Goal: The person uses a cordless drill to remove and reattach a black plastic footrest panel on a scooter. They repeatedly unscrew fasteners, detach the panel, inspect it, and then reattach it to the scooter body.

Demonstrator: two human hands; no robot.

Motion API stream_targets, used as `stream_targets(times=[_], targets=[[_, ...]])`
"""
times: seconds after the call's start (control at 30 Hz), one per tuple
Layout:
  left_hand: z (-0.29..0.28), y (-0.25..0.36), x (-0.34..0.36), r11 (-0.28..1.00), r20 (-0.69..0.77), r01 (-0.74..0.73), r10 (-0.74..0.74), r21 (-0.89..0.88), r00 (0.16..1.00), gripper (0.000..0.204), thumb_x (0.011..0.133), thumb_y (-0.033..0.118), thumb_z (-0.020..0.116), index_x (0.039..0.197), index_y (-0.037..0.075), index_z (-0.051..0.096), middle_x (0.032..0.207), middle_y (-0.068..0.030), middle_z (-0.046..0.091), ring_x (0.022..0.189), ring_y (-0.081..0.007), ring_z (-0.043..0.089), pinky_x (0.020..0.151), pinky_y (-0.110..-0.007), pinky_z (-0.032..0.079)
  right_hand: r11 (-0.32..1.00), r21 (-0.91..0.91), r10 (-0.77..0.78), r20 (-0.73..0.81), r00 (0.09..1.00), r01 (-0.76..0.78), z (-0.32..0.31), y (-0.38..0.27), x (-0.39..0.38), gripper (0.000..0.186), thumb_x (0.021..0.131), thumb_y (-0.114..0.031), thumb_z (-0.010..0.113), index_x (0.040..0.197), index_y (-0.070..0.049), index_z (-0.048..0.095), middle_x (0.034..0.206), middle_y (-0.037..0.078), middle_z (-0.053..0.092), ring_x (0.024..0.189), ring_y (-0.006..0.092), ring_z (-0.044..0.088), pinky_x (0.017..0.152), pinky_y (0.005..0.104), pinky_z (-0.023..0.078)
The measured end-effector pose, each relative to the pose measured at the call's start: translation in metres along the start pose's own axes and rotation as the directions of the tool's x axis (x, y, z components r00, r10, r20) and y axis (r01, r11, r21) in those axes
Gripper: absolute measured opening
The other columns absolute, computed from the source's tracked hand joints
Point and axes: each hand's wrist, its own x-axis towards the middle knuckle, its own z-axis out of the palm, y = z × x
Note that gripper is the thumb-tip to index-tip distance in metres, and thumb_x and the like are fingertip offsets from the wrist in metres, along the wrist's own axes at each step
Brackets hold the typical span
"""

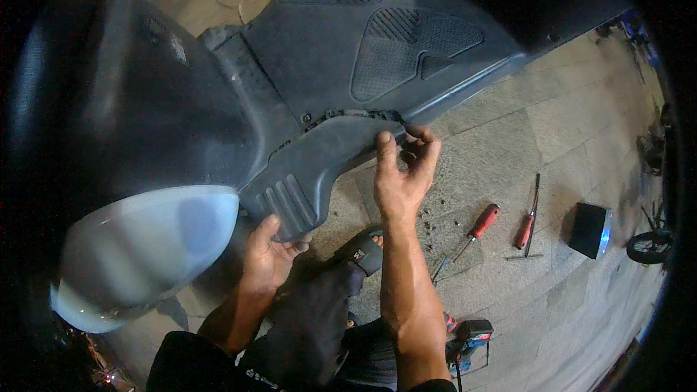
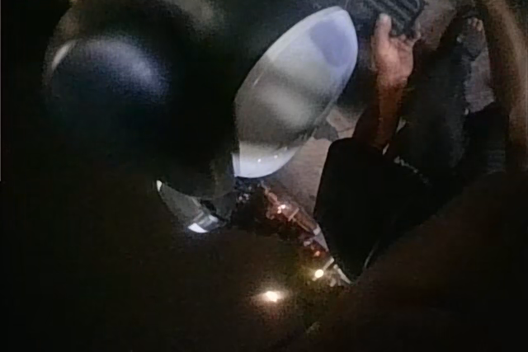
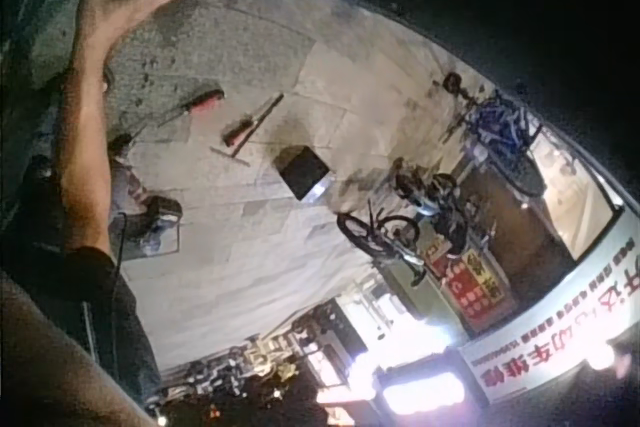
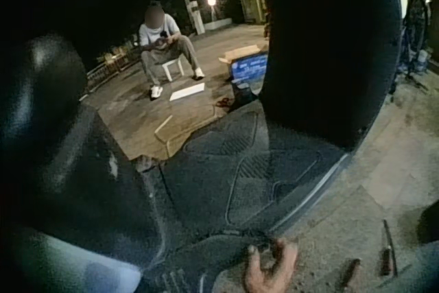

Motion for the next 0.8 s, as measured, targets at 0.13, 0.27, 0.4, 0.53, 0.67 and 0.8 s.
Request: stream_targets(times=[0.13, 0.27, 0.4, 0.53, 0.67, 0.8], targets=[[-0.003, -0.001, 0.000, 1.000, 0.002, 0.011, -0.011, -0.010, 1.000, 0.047, 0.090, 0.046, 0.063, 0.117, 0.008, 0.063, 0.102, -0.0084, 0.073, 0.086, -0.0249, 0.070, 0.078, -0.040, 0.054, 0.845, -0.267, -0.432, 0.169, 0.886, 0.463, -0.004, -0.010, 0.006, 0.035, 0.080, -0.005, 0.072, 0.114, -0.013, 0.071, 0.097, 0.017, 0.058, 0.089, 0.0331, 0.057, 0.082, 0.0392, 0.049], [-0.005, -0.001, -0.002, 0.998, 0.021, 0.009, -0.008, -0.064, 1.000, 0.042, 0.093, 0.036, 0.063, 0.121, 0.005, 0.061, 0.106, -0.0118, 0.072, 0.088, -0.0258, 0.071, 0.076, -0.040, 0.056, 0.781, -0.313, -0.451, 0.317, 0.835, 0.540, -0.018, -0.013, 0.016, 0.035, 0.080, -0.007, 0.074, 0.114, -0.014, 0.072, 0.095, 0.016, 0.057, 0.087, 0.0321, 0.058, 0.075, 0.0408, 0.051], [-0.001, -0.003, 0.001, 0.997, 0.017, 0.027, -0.026, -0.074, 1.000, 0.042, 0.093, 0.035, 0.063, 0.121, 0.004, 0.061, 0.106, -0.0121, 0.072, 0.086, -0.0267, 0.071, 0.076, -0.041, 0.056, 0.799, -0.331, -0.384, 0.361, 0.850, 0.502, -0.019, -0.012, 0.020, 0.038, 0.080, -0.010, 0.076, 0.117, -0.015, 0.070, 0.099, 0.018, 0.057, 0.089, 0.0332, 0.059, 0.075, 0.0407, 0.052], [0.003, 0.003, -0.001, 0.998, 0.033, 0.045, -0.044, -0.035, 0.998, 0.041, 0.093, 0.034, 0.063, 0.121, 0.004, 0.061, 0.105, -0.0117, 0.071, 0.085, -0.0268, 0.071, 0.075, -0.042, 0.057, 0.779, -0.357, -0.428, 0.298, 0.853, 0.515, -0.015, -0.016, 0.018, 0.044, 0.078, -0.009, 0.076, 0.120, -0.018, 0.069, 0.109, 0.022, 0.054, 0.094, 0.0362, 0.059, 0.080, 0.0418, 0.052], [0.009, 0.001, -0.010, 0.999, -0.012, 0.043, -0.043, 0.003, 0.999, 0.045, 0.091, 0.040, 0.064, 0.118, 0.004, 0.062, 0.101, -0.0113, 0.073, 0.081, -0.0272, 0.072, 0.071, -0.042, 0.058, 0.676, -0.327, -0.488, 0.473, 0.734, 0.660, -0.023, -0.015, 0.028, 0.055, 0.069, -0.006, 0.074, 0.121, -0.022, 0.068, 0.119, 0.023, 0.053, 0.102, 0.0376, 0.056, 0.088, 0.0460, 0.049], [0.012, 0.010, -0.019, 0.993, -0.030, 0.113, -0.112, 0.018, 0.993, 0.048, 0.090, 0.044, 0.063, 0.118, 0.004, 0.063, 0.099, -0.0112, 0.074, 0.080, -0.0272, 0.072, 0.070, -0.042, 0.058, 0.542, -0.387, -0.429, 0.637, 0.641, 0.746, -0.029, -0.043, 0.040, 0.042, 0.076, -0.019, 0.075, 0.117, -0.022, 0.070, 0.119, 0.019, 0.054, 0.106, 0.0350, 0.052, 0.090, 0.0453, 0.044]])
